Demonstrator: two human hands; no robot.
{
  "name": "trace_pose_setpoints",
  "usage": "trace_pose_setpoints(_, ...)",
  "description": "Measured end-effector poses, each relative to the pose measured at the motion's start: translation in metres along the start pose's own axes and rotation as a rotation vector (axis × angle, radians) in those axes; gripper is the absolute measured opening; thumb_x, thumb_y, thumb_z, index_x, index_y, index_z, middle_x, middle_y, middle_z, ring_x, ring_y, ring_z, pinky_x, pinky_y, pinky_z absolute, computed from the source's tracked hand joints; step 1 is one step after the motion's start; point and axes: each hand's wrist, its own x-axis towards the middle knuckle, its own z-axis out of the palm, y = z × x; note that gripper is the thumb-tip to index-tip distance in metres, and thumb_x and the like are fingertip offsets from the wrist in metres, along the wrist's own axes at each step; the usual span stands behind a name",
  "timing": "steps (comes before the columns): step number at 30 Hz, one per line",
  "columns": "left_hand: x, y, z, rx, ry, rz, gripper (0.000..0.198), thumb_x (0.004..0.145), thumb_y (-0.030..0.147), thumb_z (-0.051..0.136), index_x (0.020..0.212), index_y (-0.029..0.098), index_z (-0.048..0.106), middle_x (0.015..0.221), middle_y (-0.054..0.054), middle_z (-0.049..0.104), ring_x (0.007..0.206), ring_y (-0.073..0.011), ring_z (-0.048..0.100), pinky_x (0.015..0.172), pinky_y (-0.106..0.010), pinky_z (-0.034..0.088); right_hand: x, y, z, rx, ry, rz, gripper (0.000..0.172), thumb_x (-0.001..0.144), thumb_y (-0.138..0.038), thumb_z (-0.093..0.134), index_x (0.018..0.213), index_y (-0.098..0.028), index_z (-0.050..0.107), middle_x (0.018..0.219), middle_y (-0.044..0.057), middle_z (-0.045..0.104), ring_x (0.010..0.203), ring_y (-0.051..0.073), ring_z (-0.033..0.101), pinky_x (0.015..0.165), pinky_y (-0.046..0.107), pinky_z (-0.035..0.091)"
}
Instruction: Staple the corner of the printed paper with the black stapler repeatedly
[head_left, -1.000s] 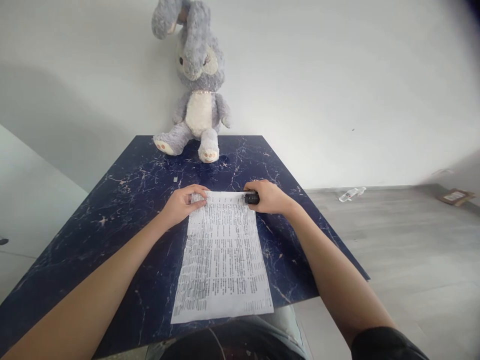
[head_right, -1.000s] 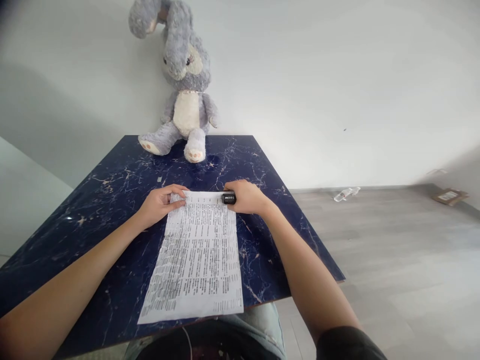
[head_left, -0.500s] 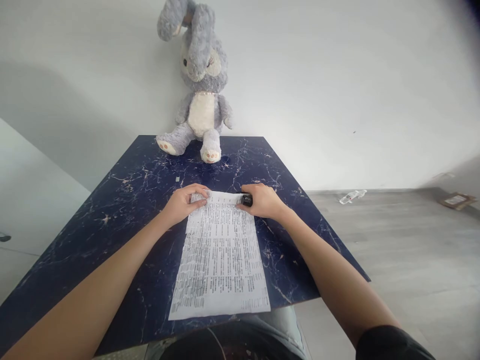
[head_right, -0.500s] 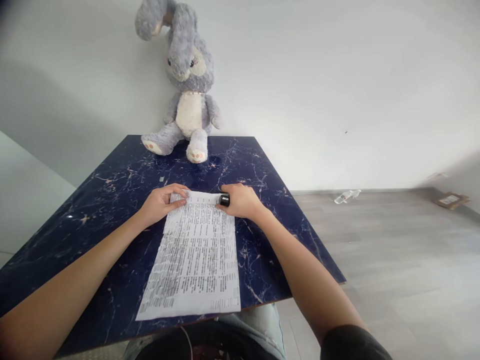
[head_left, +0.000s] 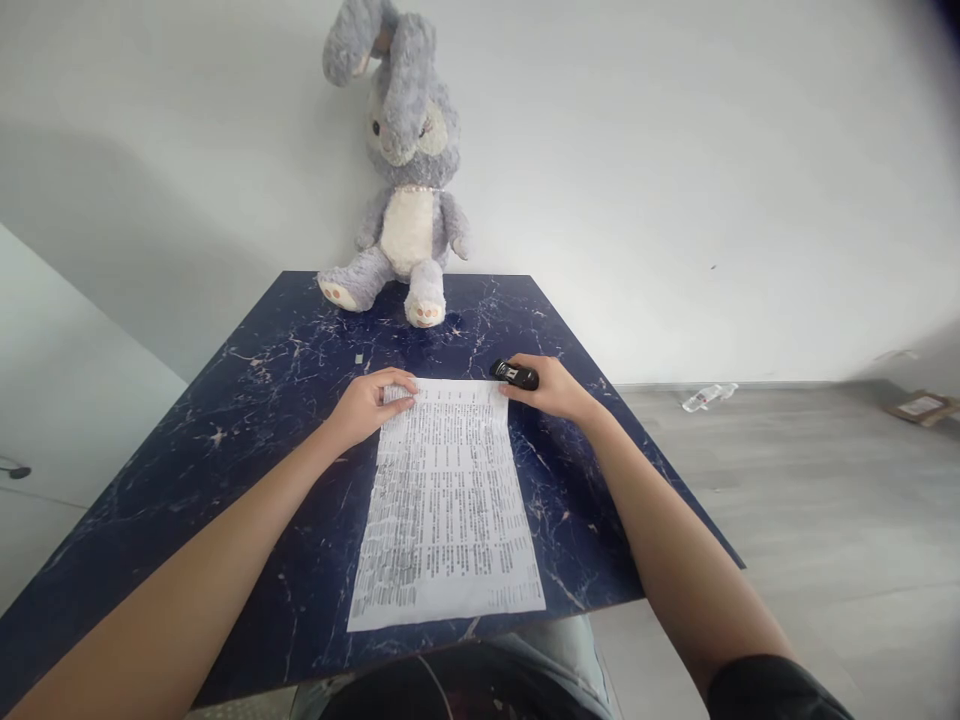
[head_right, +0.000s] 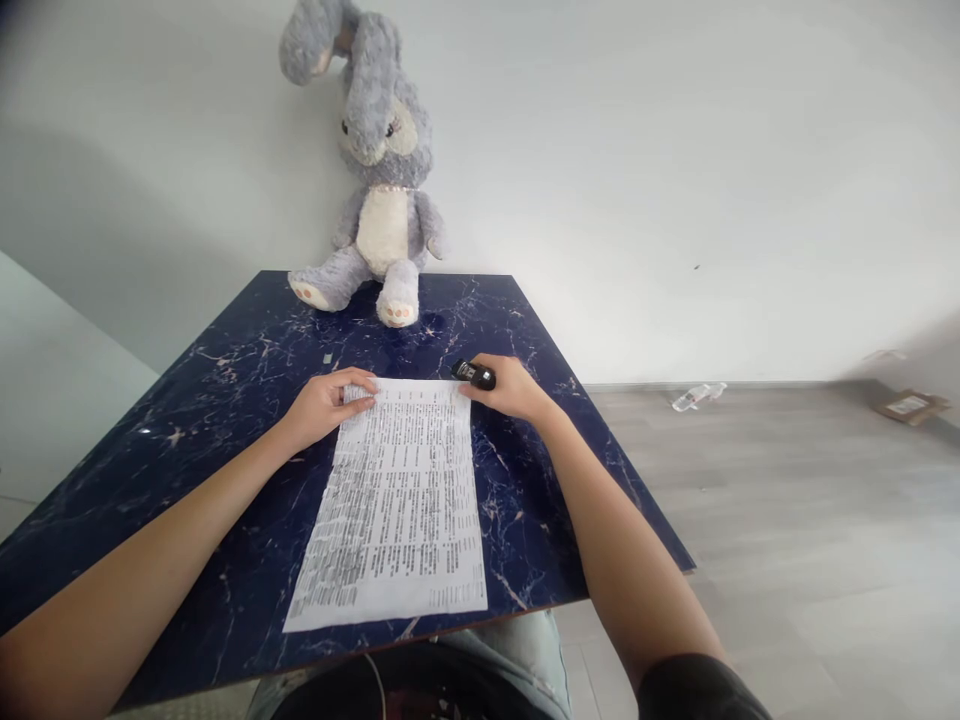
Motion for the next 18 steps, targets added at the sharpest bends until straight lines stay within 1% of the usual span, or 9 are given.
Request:
trace_pose_setpoints(2,0.000,-0.001,0.000,0.011,-0.001,-0.016,0.015,0.087,0.035,0.072,0.097,0.023,0.074,0.118,-0.008,0.073,0.106,-0.0235,0.069,0.098,-0.043,0.053,0.001,0.005,0.001,-0.025,0.088,0.077,0.029,0.084,-0.043,0.068,0.099,-0.018,0.068,0.089,0.005,0.071,0.077,0.020,0.062,0.070,0.031,0.042)
trace_pose_setpoints(4,-0.001,-0.001,0.001,0.048,0.006,-0.037,0.016,0.087,0.035,0.071,0.098,0.024,0.074,0.120,-0.007,0.073,0.102,-0.0234,0.070,0.093,-0.042,0.055,0.001,0.003,0.005,-0.050,0.199,0.127,0.030,0.083,-0.039,0.068,0.103,-0.018,0.067,0.090,0.006,0.072,0.078,0.021,0.063,0.070,0.032,0.043)
trace_pose_setpoints(6,-0.002,0.000,0.003,0.103,0.012,-0.037,0.015,0.088,0.033,0.070,0.100,0.024,0.074,0.119,-0.006,0.074,0.099,-0.0230,0.070,0.095,-0.042,0.055,0.001,-0.006,0.012,-0.028,0.270,0.136,0.031,0.083,-0.035,0.067,0.109,-0.018,0.066,0.093,0.007,0.072,0.079,0.021,0.064,0.070,0.033,0.044)
trace_pose_setpoints(7,-0.002,0.000,0.005,0.129,0.013,-0.023,0.015,0.089,0.031,0.069,0.101,0.025,0.074,0.118,-0.005,0.074,0.101,-0.0232,0.070,0.099,-0.043,0.053,0.001,-0.014,0.017,-0.005,0.263,0.126,0.031,0.083,-0.034,0.066,0.109,-0.018,0.066,0.095,0.007,0.072,0.079,0.021,0.064,0.071,0.033,0.045)
trace_pose_setpoints(9,-0.002,0.002,0.007,0.172,0.019,0.014,0.015,0.088,0.027,0.069,0.101,0.025,0.073,0.120,-0.005,0.073,0.110,-0.0249,0.067,0.105,-0.045,0.049,0.001,-0.034,0.029,0.031,0.165,0.099,0.025,0.084,-0.035,0.066,0.103,-0.019,0.067,0.096,0.007,0.071,0.080,0.020,0.063,0.071,0.032,0.046)
trace_pose_setpoints(11,-0.001,0.004,0.007,0.192,0.074,0.025,0.014,0.089,0.025,0.065,0.101,0.024,0.072,0.125,-0.007,0.070,0.118,-0.0259,0.064,0.102,-0.043,0.051,0.004,-0.058,0.044,0.007,0.034,0.073,0.018,0.083,-0.035,0.068,0.087,-0.018,0.068,0.093,0.009,0.069,0.078,0.020,0.062,0.070,0.032,0.046)
trace_pose_setpoints(13,0.000,0.003,0.005,0.190,0.197,-0.009,0.016,0.092,0.023,0.058,0.100,0.022,0.071,0.126,-0.008,0.067,0.113,-0.0245,0.065,0.090,-0.037,0.055,0.010,-0.081,0.061,-0.040,-0.053,0.047,0.018,0.082,-0.034,0.068,0.074,-0.018,0.065,0.090,0.010,0.068,0.076,0.020,0.061,0.068,0.031,0.045)
trace_pose_setpoints(15,0.000,-0.003,0.001,0.196,0.354,-0.066,0.021,0.094,0.020,0.050,0.097,0.021,0.071,0.118,-0.008,0.067,0.103,-0.0224,0.066,0.082,-0.034,0.055,0.021,-0.098,0.077,-0.068,-0.094,0.040,0.019,0.081,-0.032,0.068,0.070,-0.018,0.063,0.088,0.011,0.068,0.075,0.020,0.061,0.066,0.031,0.044)
trace_pose_setpoints(18,-0.004,-0.019,-0.009,0.249,0.550,-0.163,0.026,0.090,0.015,0.046,0.092,0.021,0.071,0.106,-0.007,0.069,0.097,-0.0224,0.065,0.089,-0.037,0.052,0.042,-0.111,0.095,-0.059,-0.170,0.079,0.017,0.078,-0.032,0.068,0.070,-0.018,0.064,0.085,0.012,0.070,0.073,0.023,0.064,0.061,0.030,0.042)
